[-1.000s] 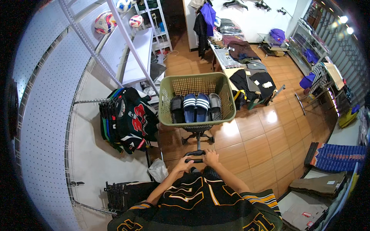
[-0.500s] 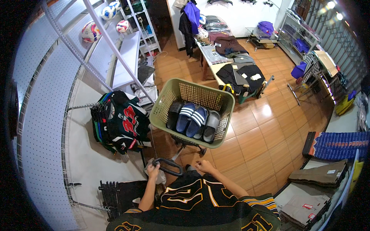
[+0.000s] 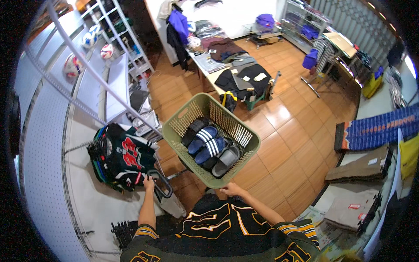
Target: Packing a soccer ball into a bag and then selecting multiple pairs of sandals from a wall display to place into a rolling basket.
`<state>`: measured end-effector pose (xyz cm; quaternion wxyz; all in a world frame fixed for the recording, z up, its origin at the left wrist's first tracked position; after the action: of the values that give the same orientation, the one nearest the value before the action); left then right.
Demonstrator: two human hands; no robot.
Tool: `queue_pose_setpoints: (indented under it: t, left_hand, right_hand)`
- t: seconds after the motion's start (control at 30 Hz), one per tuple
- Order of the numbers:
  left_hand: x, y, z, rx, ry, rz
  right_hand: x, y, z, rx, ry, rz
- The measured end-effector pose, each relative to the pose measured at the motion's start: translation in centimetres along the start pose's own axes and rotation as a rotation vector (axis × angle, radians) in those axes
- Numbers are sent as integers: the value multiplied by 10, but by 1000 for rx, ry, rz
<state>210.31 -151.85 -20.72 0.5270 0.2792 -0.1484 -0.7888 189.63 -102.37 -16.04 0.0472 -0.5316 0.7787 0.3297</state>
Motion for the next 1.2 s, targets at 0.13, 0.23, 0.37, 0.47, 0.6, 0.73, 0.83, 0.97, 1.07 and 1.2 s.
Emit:
queue_pose_setpoints:
  t: [0.13, 0.23, 0.37, 0.47, 0.6, 0.73, 0.83, 0.97, 1.07, 1.2]
  left_hand:
    - [36, -29, 27, -20, -6, -82]
    - [57, -54, 74, 246, -233, -73]
    - [67, -103, 99, 175, -255, -302]
    - [52, -142, 139, 123, -295, -389]
    - [83, -170, 154, 165, -477, -415]
    - [-20, -212, 240, 301, -539, -493]
    - [-10, -269, 228, 239, -616, -554]
    - [-30, -322, 229, 225, -603, -686]
    - [-69, -349, 238, 175, -504, -693]
    - [-125, -384, 257, 214, -507, -752]
  right_hand:
    - [-9, -5, 11, 112, -140, 51]
    - [-9, -13, 39, 69, -278, 191]
    - [-25, -15, 33, 240, -387, 289]
    - [-43, -21, 43, 348, -531, 389]
    - [-37, -26, 62, 420, -444, 648]
    - [-81, -16, 76, 574, -521, 906]
    - [-92, -21, 123, 660, -635, 1005]
    - [-126, 20, 131, 557, -639, 1144]
    - [-151, 35, 156, 531, -710, 1232]
    - [-183, 61, 193, 462, -773, 1359]
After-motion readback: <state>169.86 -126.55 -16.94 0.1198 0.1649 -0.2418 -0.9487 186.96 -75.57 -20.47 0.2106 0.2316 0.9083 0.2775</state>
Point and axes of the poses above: each hand's wrist, its own x-axis towards the middle knuckle, its own y-axis out of the back of the hand, z = x × y, the point moved 8 cm from there along x, towards the middle knuckle, and after that the axes turned 2 degrees about y, right-handed, at the moved point
